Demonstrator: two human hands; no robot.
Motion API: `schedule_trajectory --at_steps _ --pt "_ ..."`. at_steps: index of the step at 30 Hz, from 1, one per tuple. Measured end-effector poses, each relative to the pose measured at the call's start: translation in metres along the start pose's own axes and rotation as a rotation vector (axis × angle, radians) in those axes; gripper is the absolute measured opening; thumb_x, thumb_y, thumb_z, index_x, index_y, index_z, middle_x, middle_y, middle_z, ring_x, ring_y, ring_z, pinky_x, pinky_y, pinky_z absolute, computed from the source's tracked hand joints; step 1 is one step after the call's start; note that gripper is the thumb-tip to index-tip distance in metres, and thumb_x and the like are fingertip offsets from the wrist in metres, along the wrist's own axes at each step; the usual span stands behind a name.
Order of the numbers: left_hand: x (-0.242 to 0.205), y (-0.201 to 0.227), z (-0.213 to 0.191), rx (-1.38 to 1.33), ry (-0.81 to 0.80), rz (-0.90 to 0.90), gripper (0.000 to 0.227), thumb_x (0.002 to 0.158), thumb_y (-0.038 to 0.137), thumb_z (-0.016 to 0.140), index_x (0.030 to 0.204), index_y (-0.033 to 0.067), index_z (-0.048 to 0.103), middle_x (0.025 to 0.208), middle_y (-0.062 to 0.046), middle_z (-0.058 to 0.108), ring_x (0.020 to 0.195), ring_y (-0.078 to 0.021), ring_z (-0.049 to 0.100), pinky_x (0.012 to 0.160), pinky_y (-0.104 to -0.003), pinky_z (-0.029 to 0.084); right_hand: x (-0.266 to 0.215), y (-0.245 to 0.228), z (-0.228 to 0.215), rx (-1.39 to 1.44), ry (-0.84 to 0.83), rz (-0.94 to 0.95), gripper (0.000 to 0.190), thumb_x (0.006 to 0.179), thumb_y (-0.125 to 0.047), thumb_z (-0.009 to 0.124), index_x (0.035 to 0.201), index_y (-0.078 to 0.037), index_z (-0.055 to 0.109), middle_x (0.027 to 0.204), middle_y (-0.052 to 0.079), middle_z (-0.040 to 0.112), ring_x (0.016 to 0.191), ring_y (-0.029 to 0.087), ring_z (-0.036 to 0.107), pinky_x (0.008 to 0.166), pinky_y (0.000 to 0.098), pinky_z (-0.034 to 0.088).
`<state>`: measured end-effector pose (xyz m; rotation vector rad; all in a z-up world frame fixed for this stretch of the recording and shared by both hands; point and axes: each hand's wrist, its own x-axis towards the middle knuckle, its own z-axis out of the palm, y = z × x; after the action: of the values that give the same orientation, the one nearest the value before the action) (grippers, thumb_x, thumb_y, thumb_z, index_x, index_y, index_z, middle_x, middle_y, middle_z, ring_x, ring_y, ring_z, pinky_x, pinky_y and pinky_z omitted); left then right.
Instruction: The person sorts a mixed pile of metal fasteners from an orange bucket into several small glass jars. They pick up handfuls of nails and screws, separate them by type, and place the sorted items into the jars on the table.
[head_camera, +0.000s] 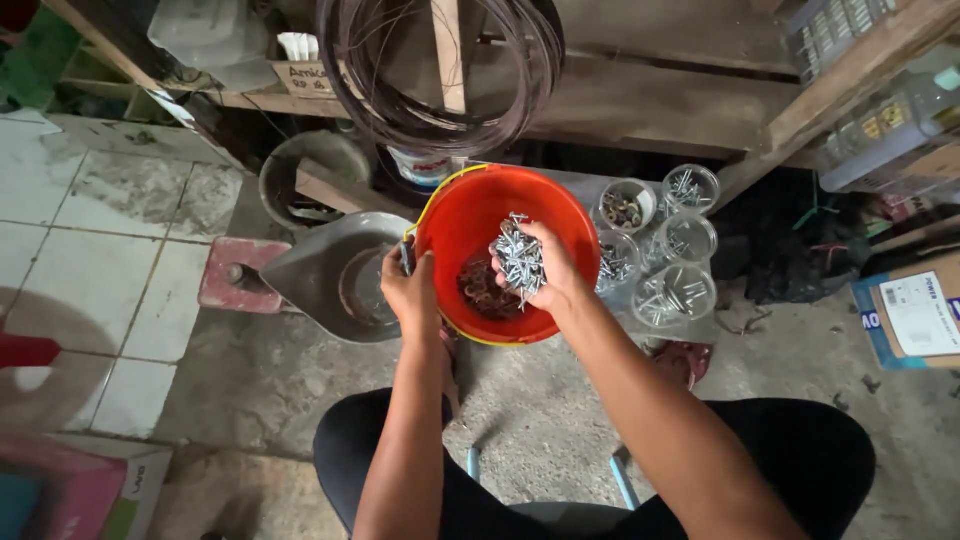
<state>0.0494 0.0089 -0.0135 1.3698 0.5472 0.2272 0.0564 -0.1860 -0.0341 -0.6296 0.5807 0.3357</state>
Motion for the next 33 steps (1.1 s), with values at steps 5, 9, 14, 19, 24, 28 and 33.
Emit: schedule_trajectory --at_steps 5,9,14,19,24,28,33 --pt "0.018 -0.027 0.004 -0.033 -0.020 0.006 0.048 0.078 0.011 0.081 0.122 -0.0005 0.069 0.101 -0.019 0.075 0.089 -0.0180 0.069 0.077 -0.033 0.058 -0.014 -0.005 0.008 0.022 -0.004 -0.005 0.027 0.086 -0.034 0.070 0.094 -0.008 0.067 0.082 0.017 0.068 0.068 0.034 0.070 0.055 0.0457 0.063" --pt "0.013 -0.017 0.004 -0.118 -0.036 0.113 0.053 0.087 0.013 0.082 0.131 -0.0054 0.060 0.118 -0.032 0.069 0.113 -0.0369 0.070 0.094 -0.043 0.057 -0.027 -0.011 0.014 0.019 0.011 -0.035 0.027 0.086 -0.033 0.072 0.095 -0.008 0.067 0.083 0.017 0.068 0.069 0.033 0.070 0.056 0.0448 0.063" --pt "-0.026 0.029 0.002 -0.043 -0.016 0.595 0.041 0.101 0.002 0.063 0.140 0.0024 0.051 0.143 -0.023 0.057 0.141 -0.0384 0.046 0.113 -0.051 0.041 -0.022 -0.014 0.007 0.032 0.003 -0.051 0.028 0.088 -0.034 0.070 0.095 -0.008 0.067 0.084 0.017 0.069 0.070 0.034 0.071 0.057 0.0442 0.063" --pt "-0.063 0.052 0.011 0.048 -0.155 0.877 0.024 0.103 0.007 0.055 0.123 -0.0020 0.065 0.122 -0.025 0.068 0.126 -0.0469 0.060 0.113 -0.054 0.041 -0.038 -0.016 0.022 0.011 0.040 -0.093 0.030 0.086 -0.035 0.074 0.096 -0.008 0.068 0.085 0.016 0.070 0.070 0.032 0.072 0.056 0.0424 0.062" --pt "-0.068 0.027 0.027 0.362 -0.394 0.734 0.020 0.087 0.029 0.082 0.104 0.0195 0.078 0.090 -0.005 0.077 0.090 -0.0298 0.075 0.087 -0.042 0.057 -0.038 -0.019 0.014 -0.016 0.090 -0.137 0.030 0.083 -0.037 0.077 0.094 -0.010 0.068 0.082 0.012 0.072 0.063 0.029 0.068 0.049 0.0395 0.058" --pt "-0.068 0.015 0.034 0.369 -0.490 0.667 0.018 0.084 0.030 0.085 0.099 0.0208 0.080 0.090 -0.002 0.075 0.090 -0.0265 0.074 0.087 -0.039 0.056 -0.047 -0.021 0.019 -0.045 0.083 -0.107 0.031 0.085 -0.039 0.075 0.091 -0.010 0.067 0.077 0.012 0.070 0.059 0.025 0.068 0.044 0.0325 0.056" --pt "-0.079 0.011 0.041 0.347 -0.568 0.505 0.013 0.084 0.024 0.085 0.096 0.0213 0.079 0.089 -0.002 0.075 0.089 -0.0265 0.073 0.084 -0.038 0.056 -0.067 -0.030 0.021 -0.091 0.133 -0.106 0.030 0.084 -0.035 0.076 0.091 -0.008 0.069 0.075 0.014 0.071 0.057 0.024 0.067 0.046 0.0318 0.054"
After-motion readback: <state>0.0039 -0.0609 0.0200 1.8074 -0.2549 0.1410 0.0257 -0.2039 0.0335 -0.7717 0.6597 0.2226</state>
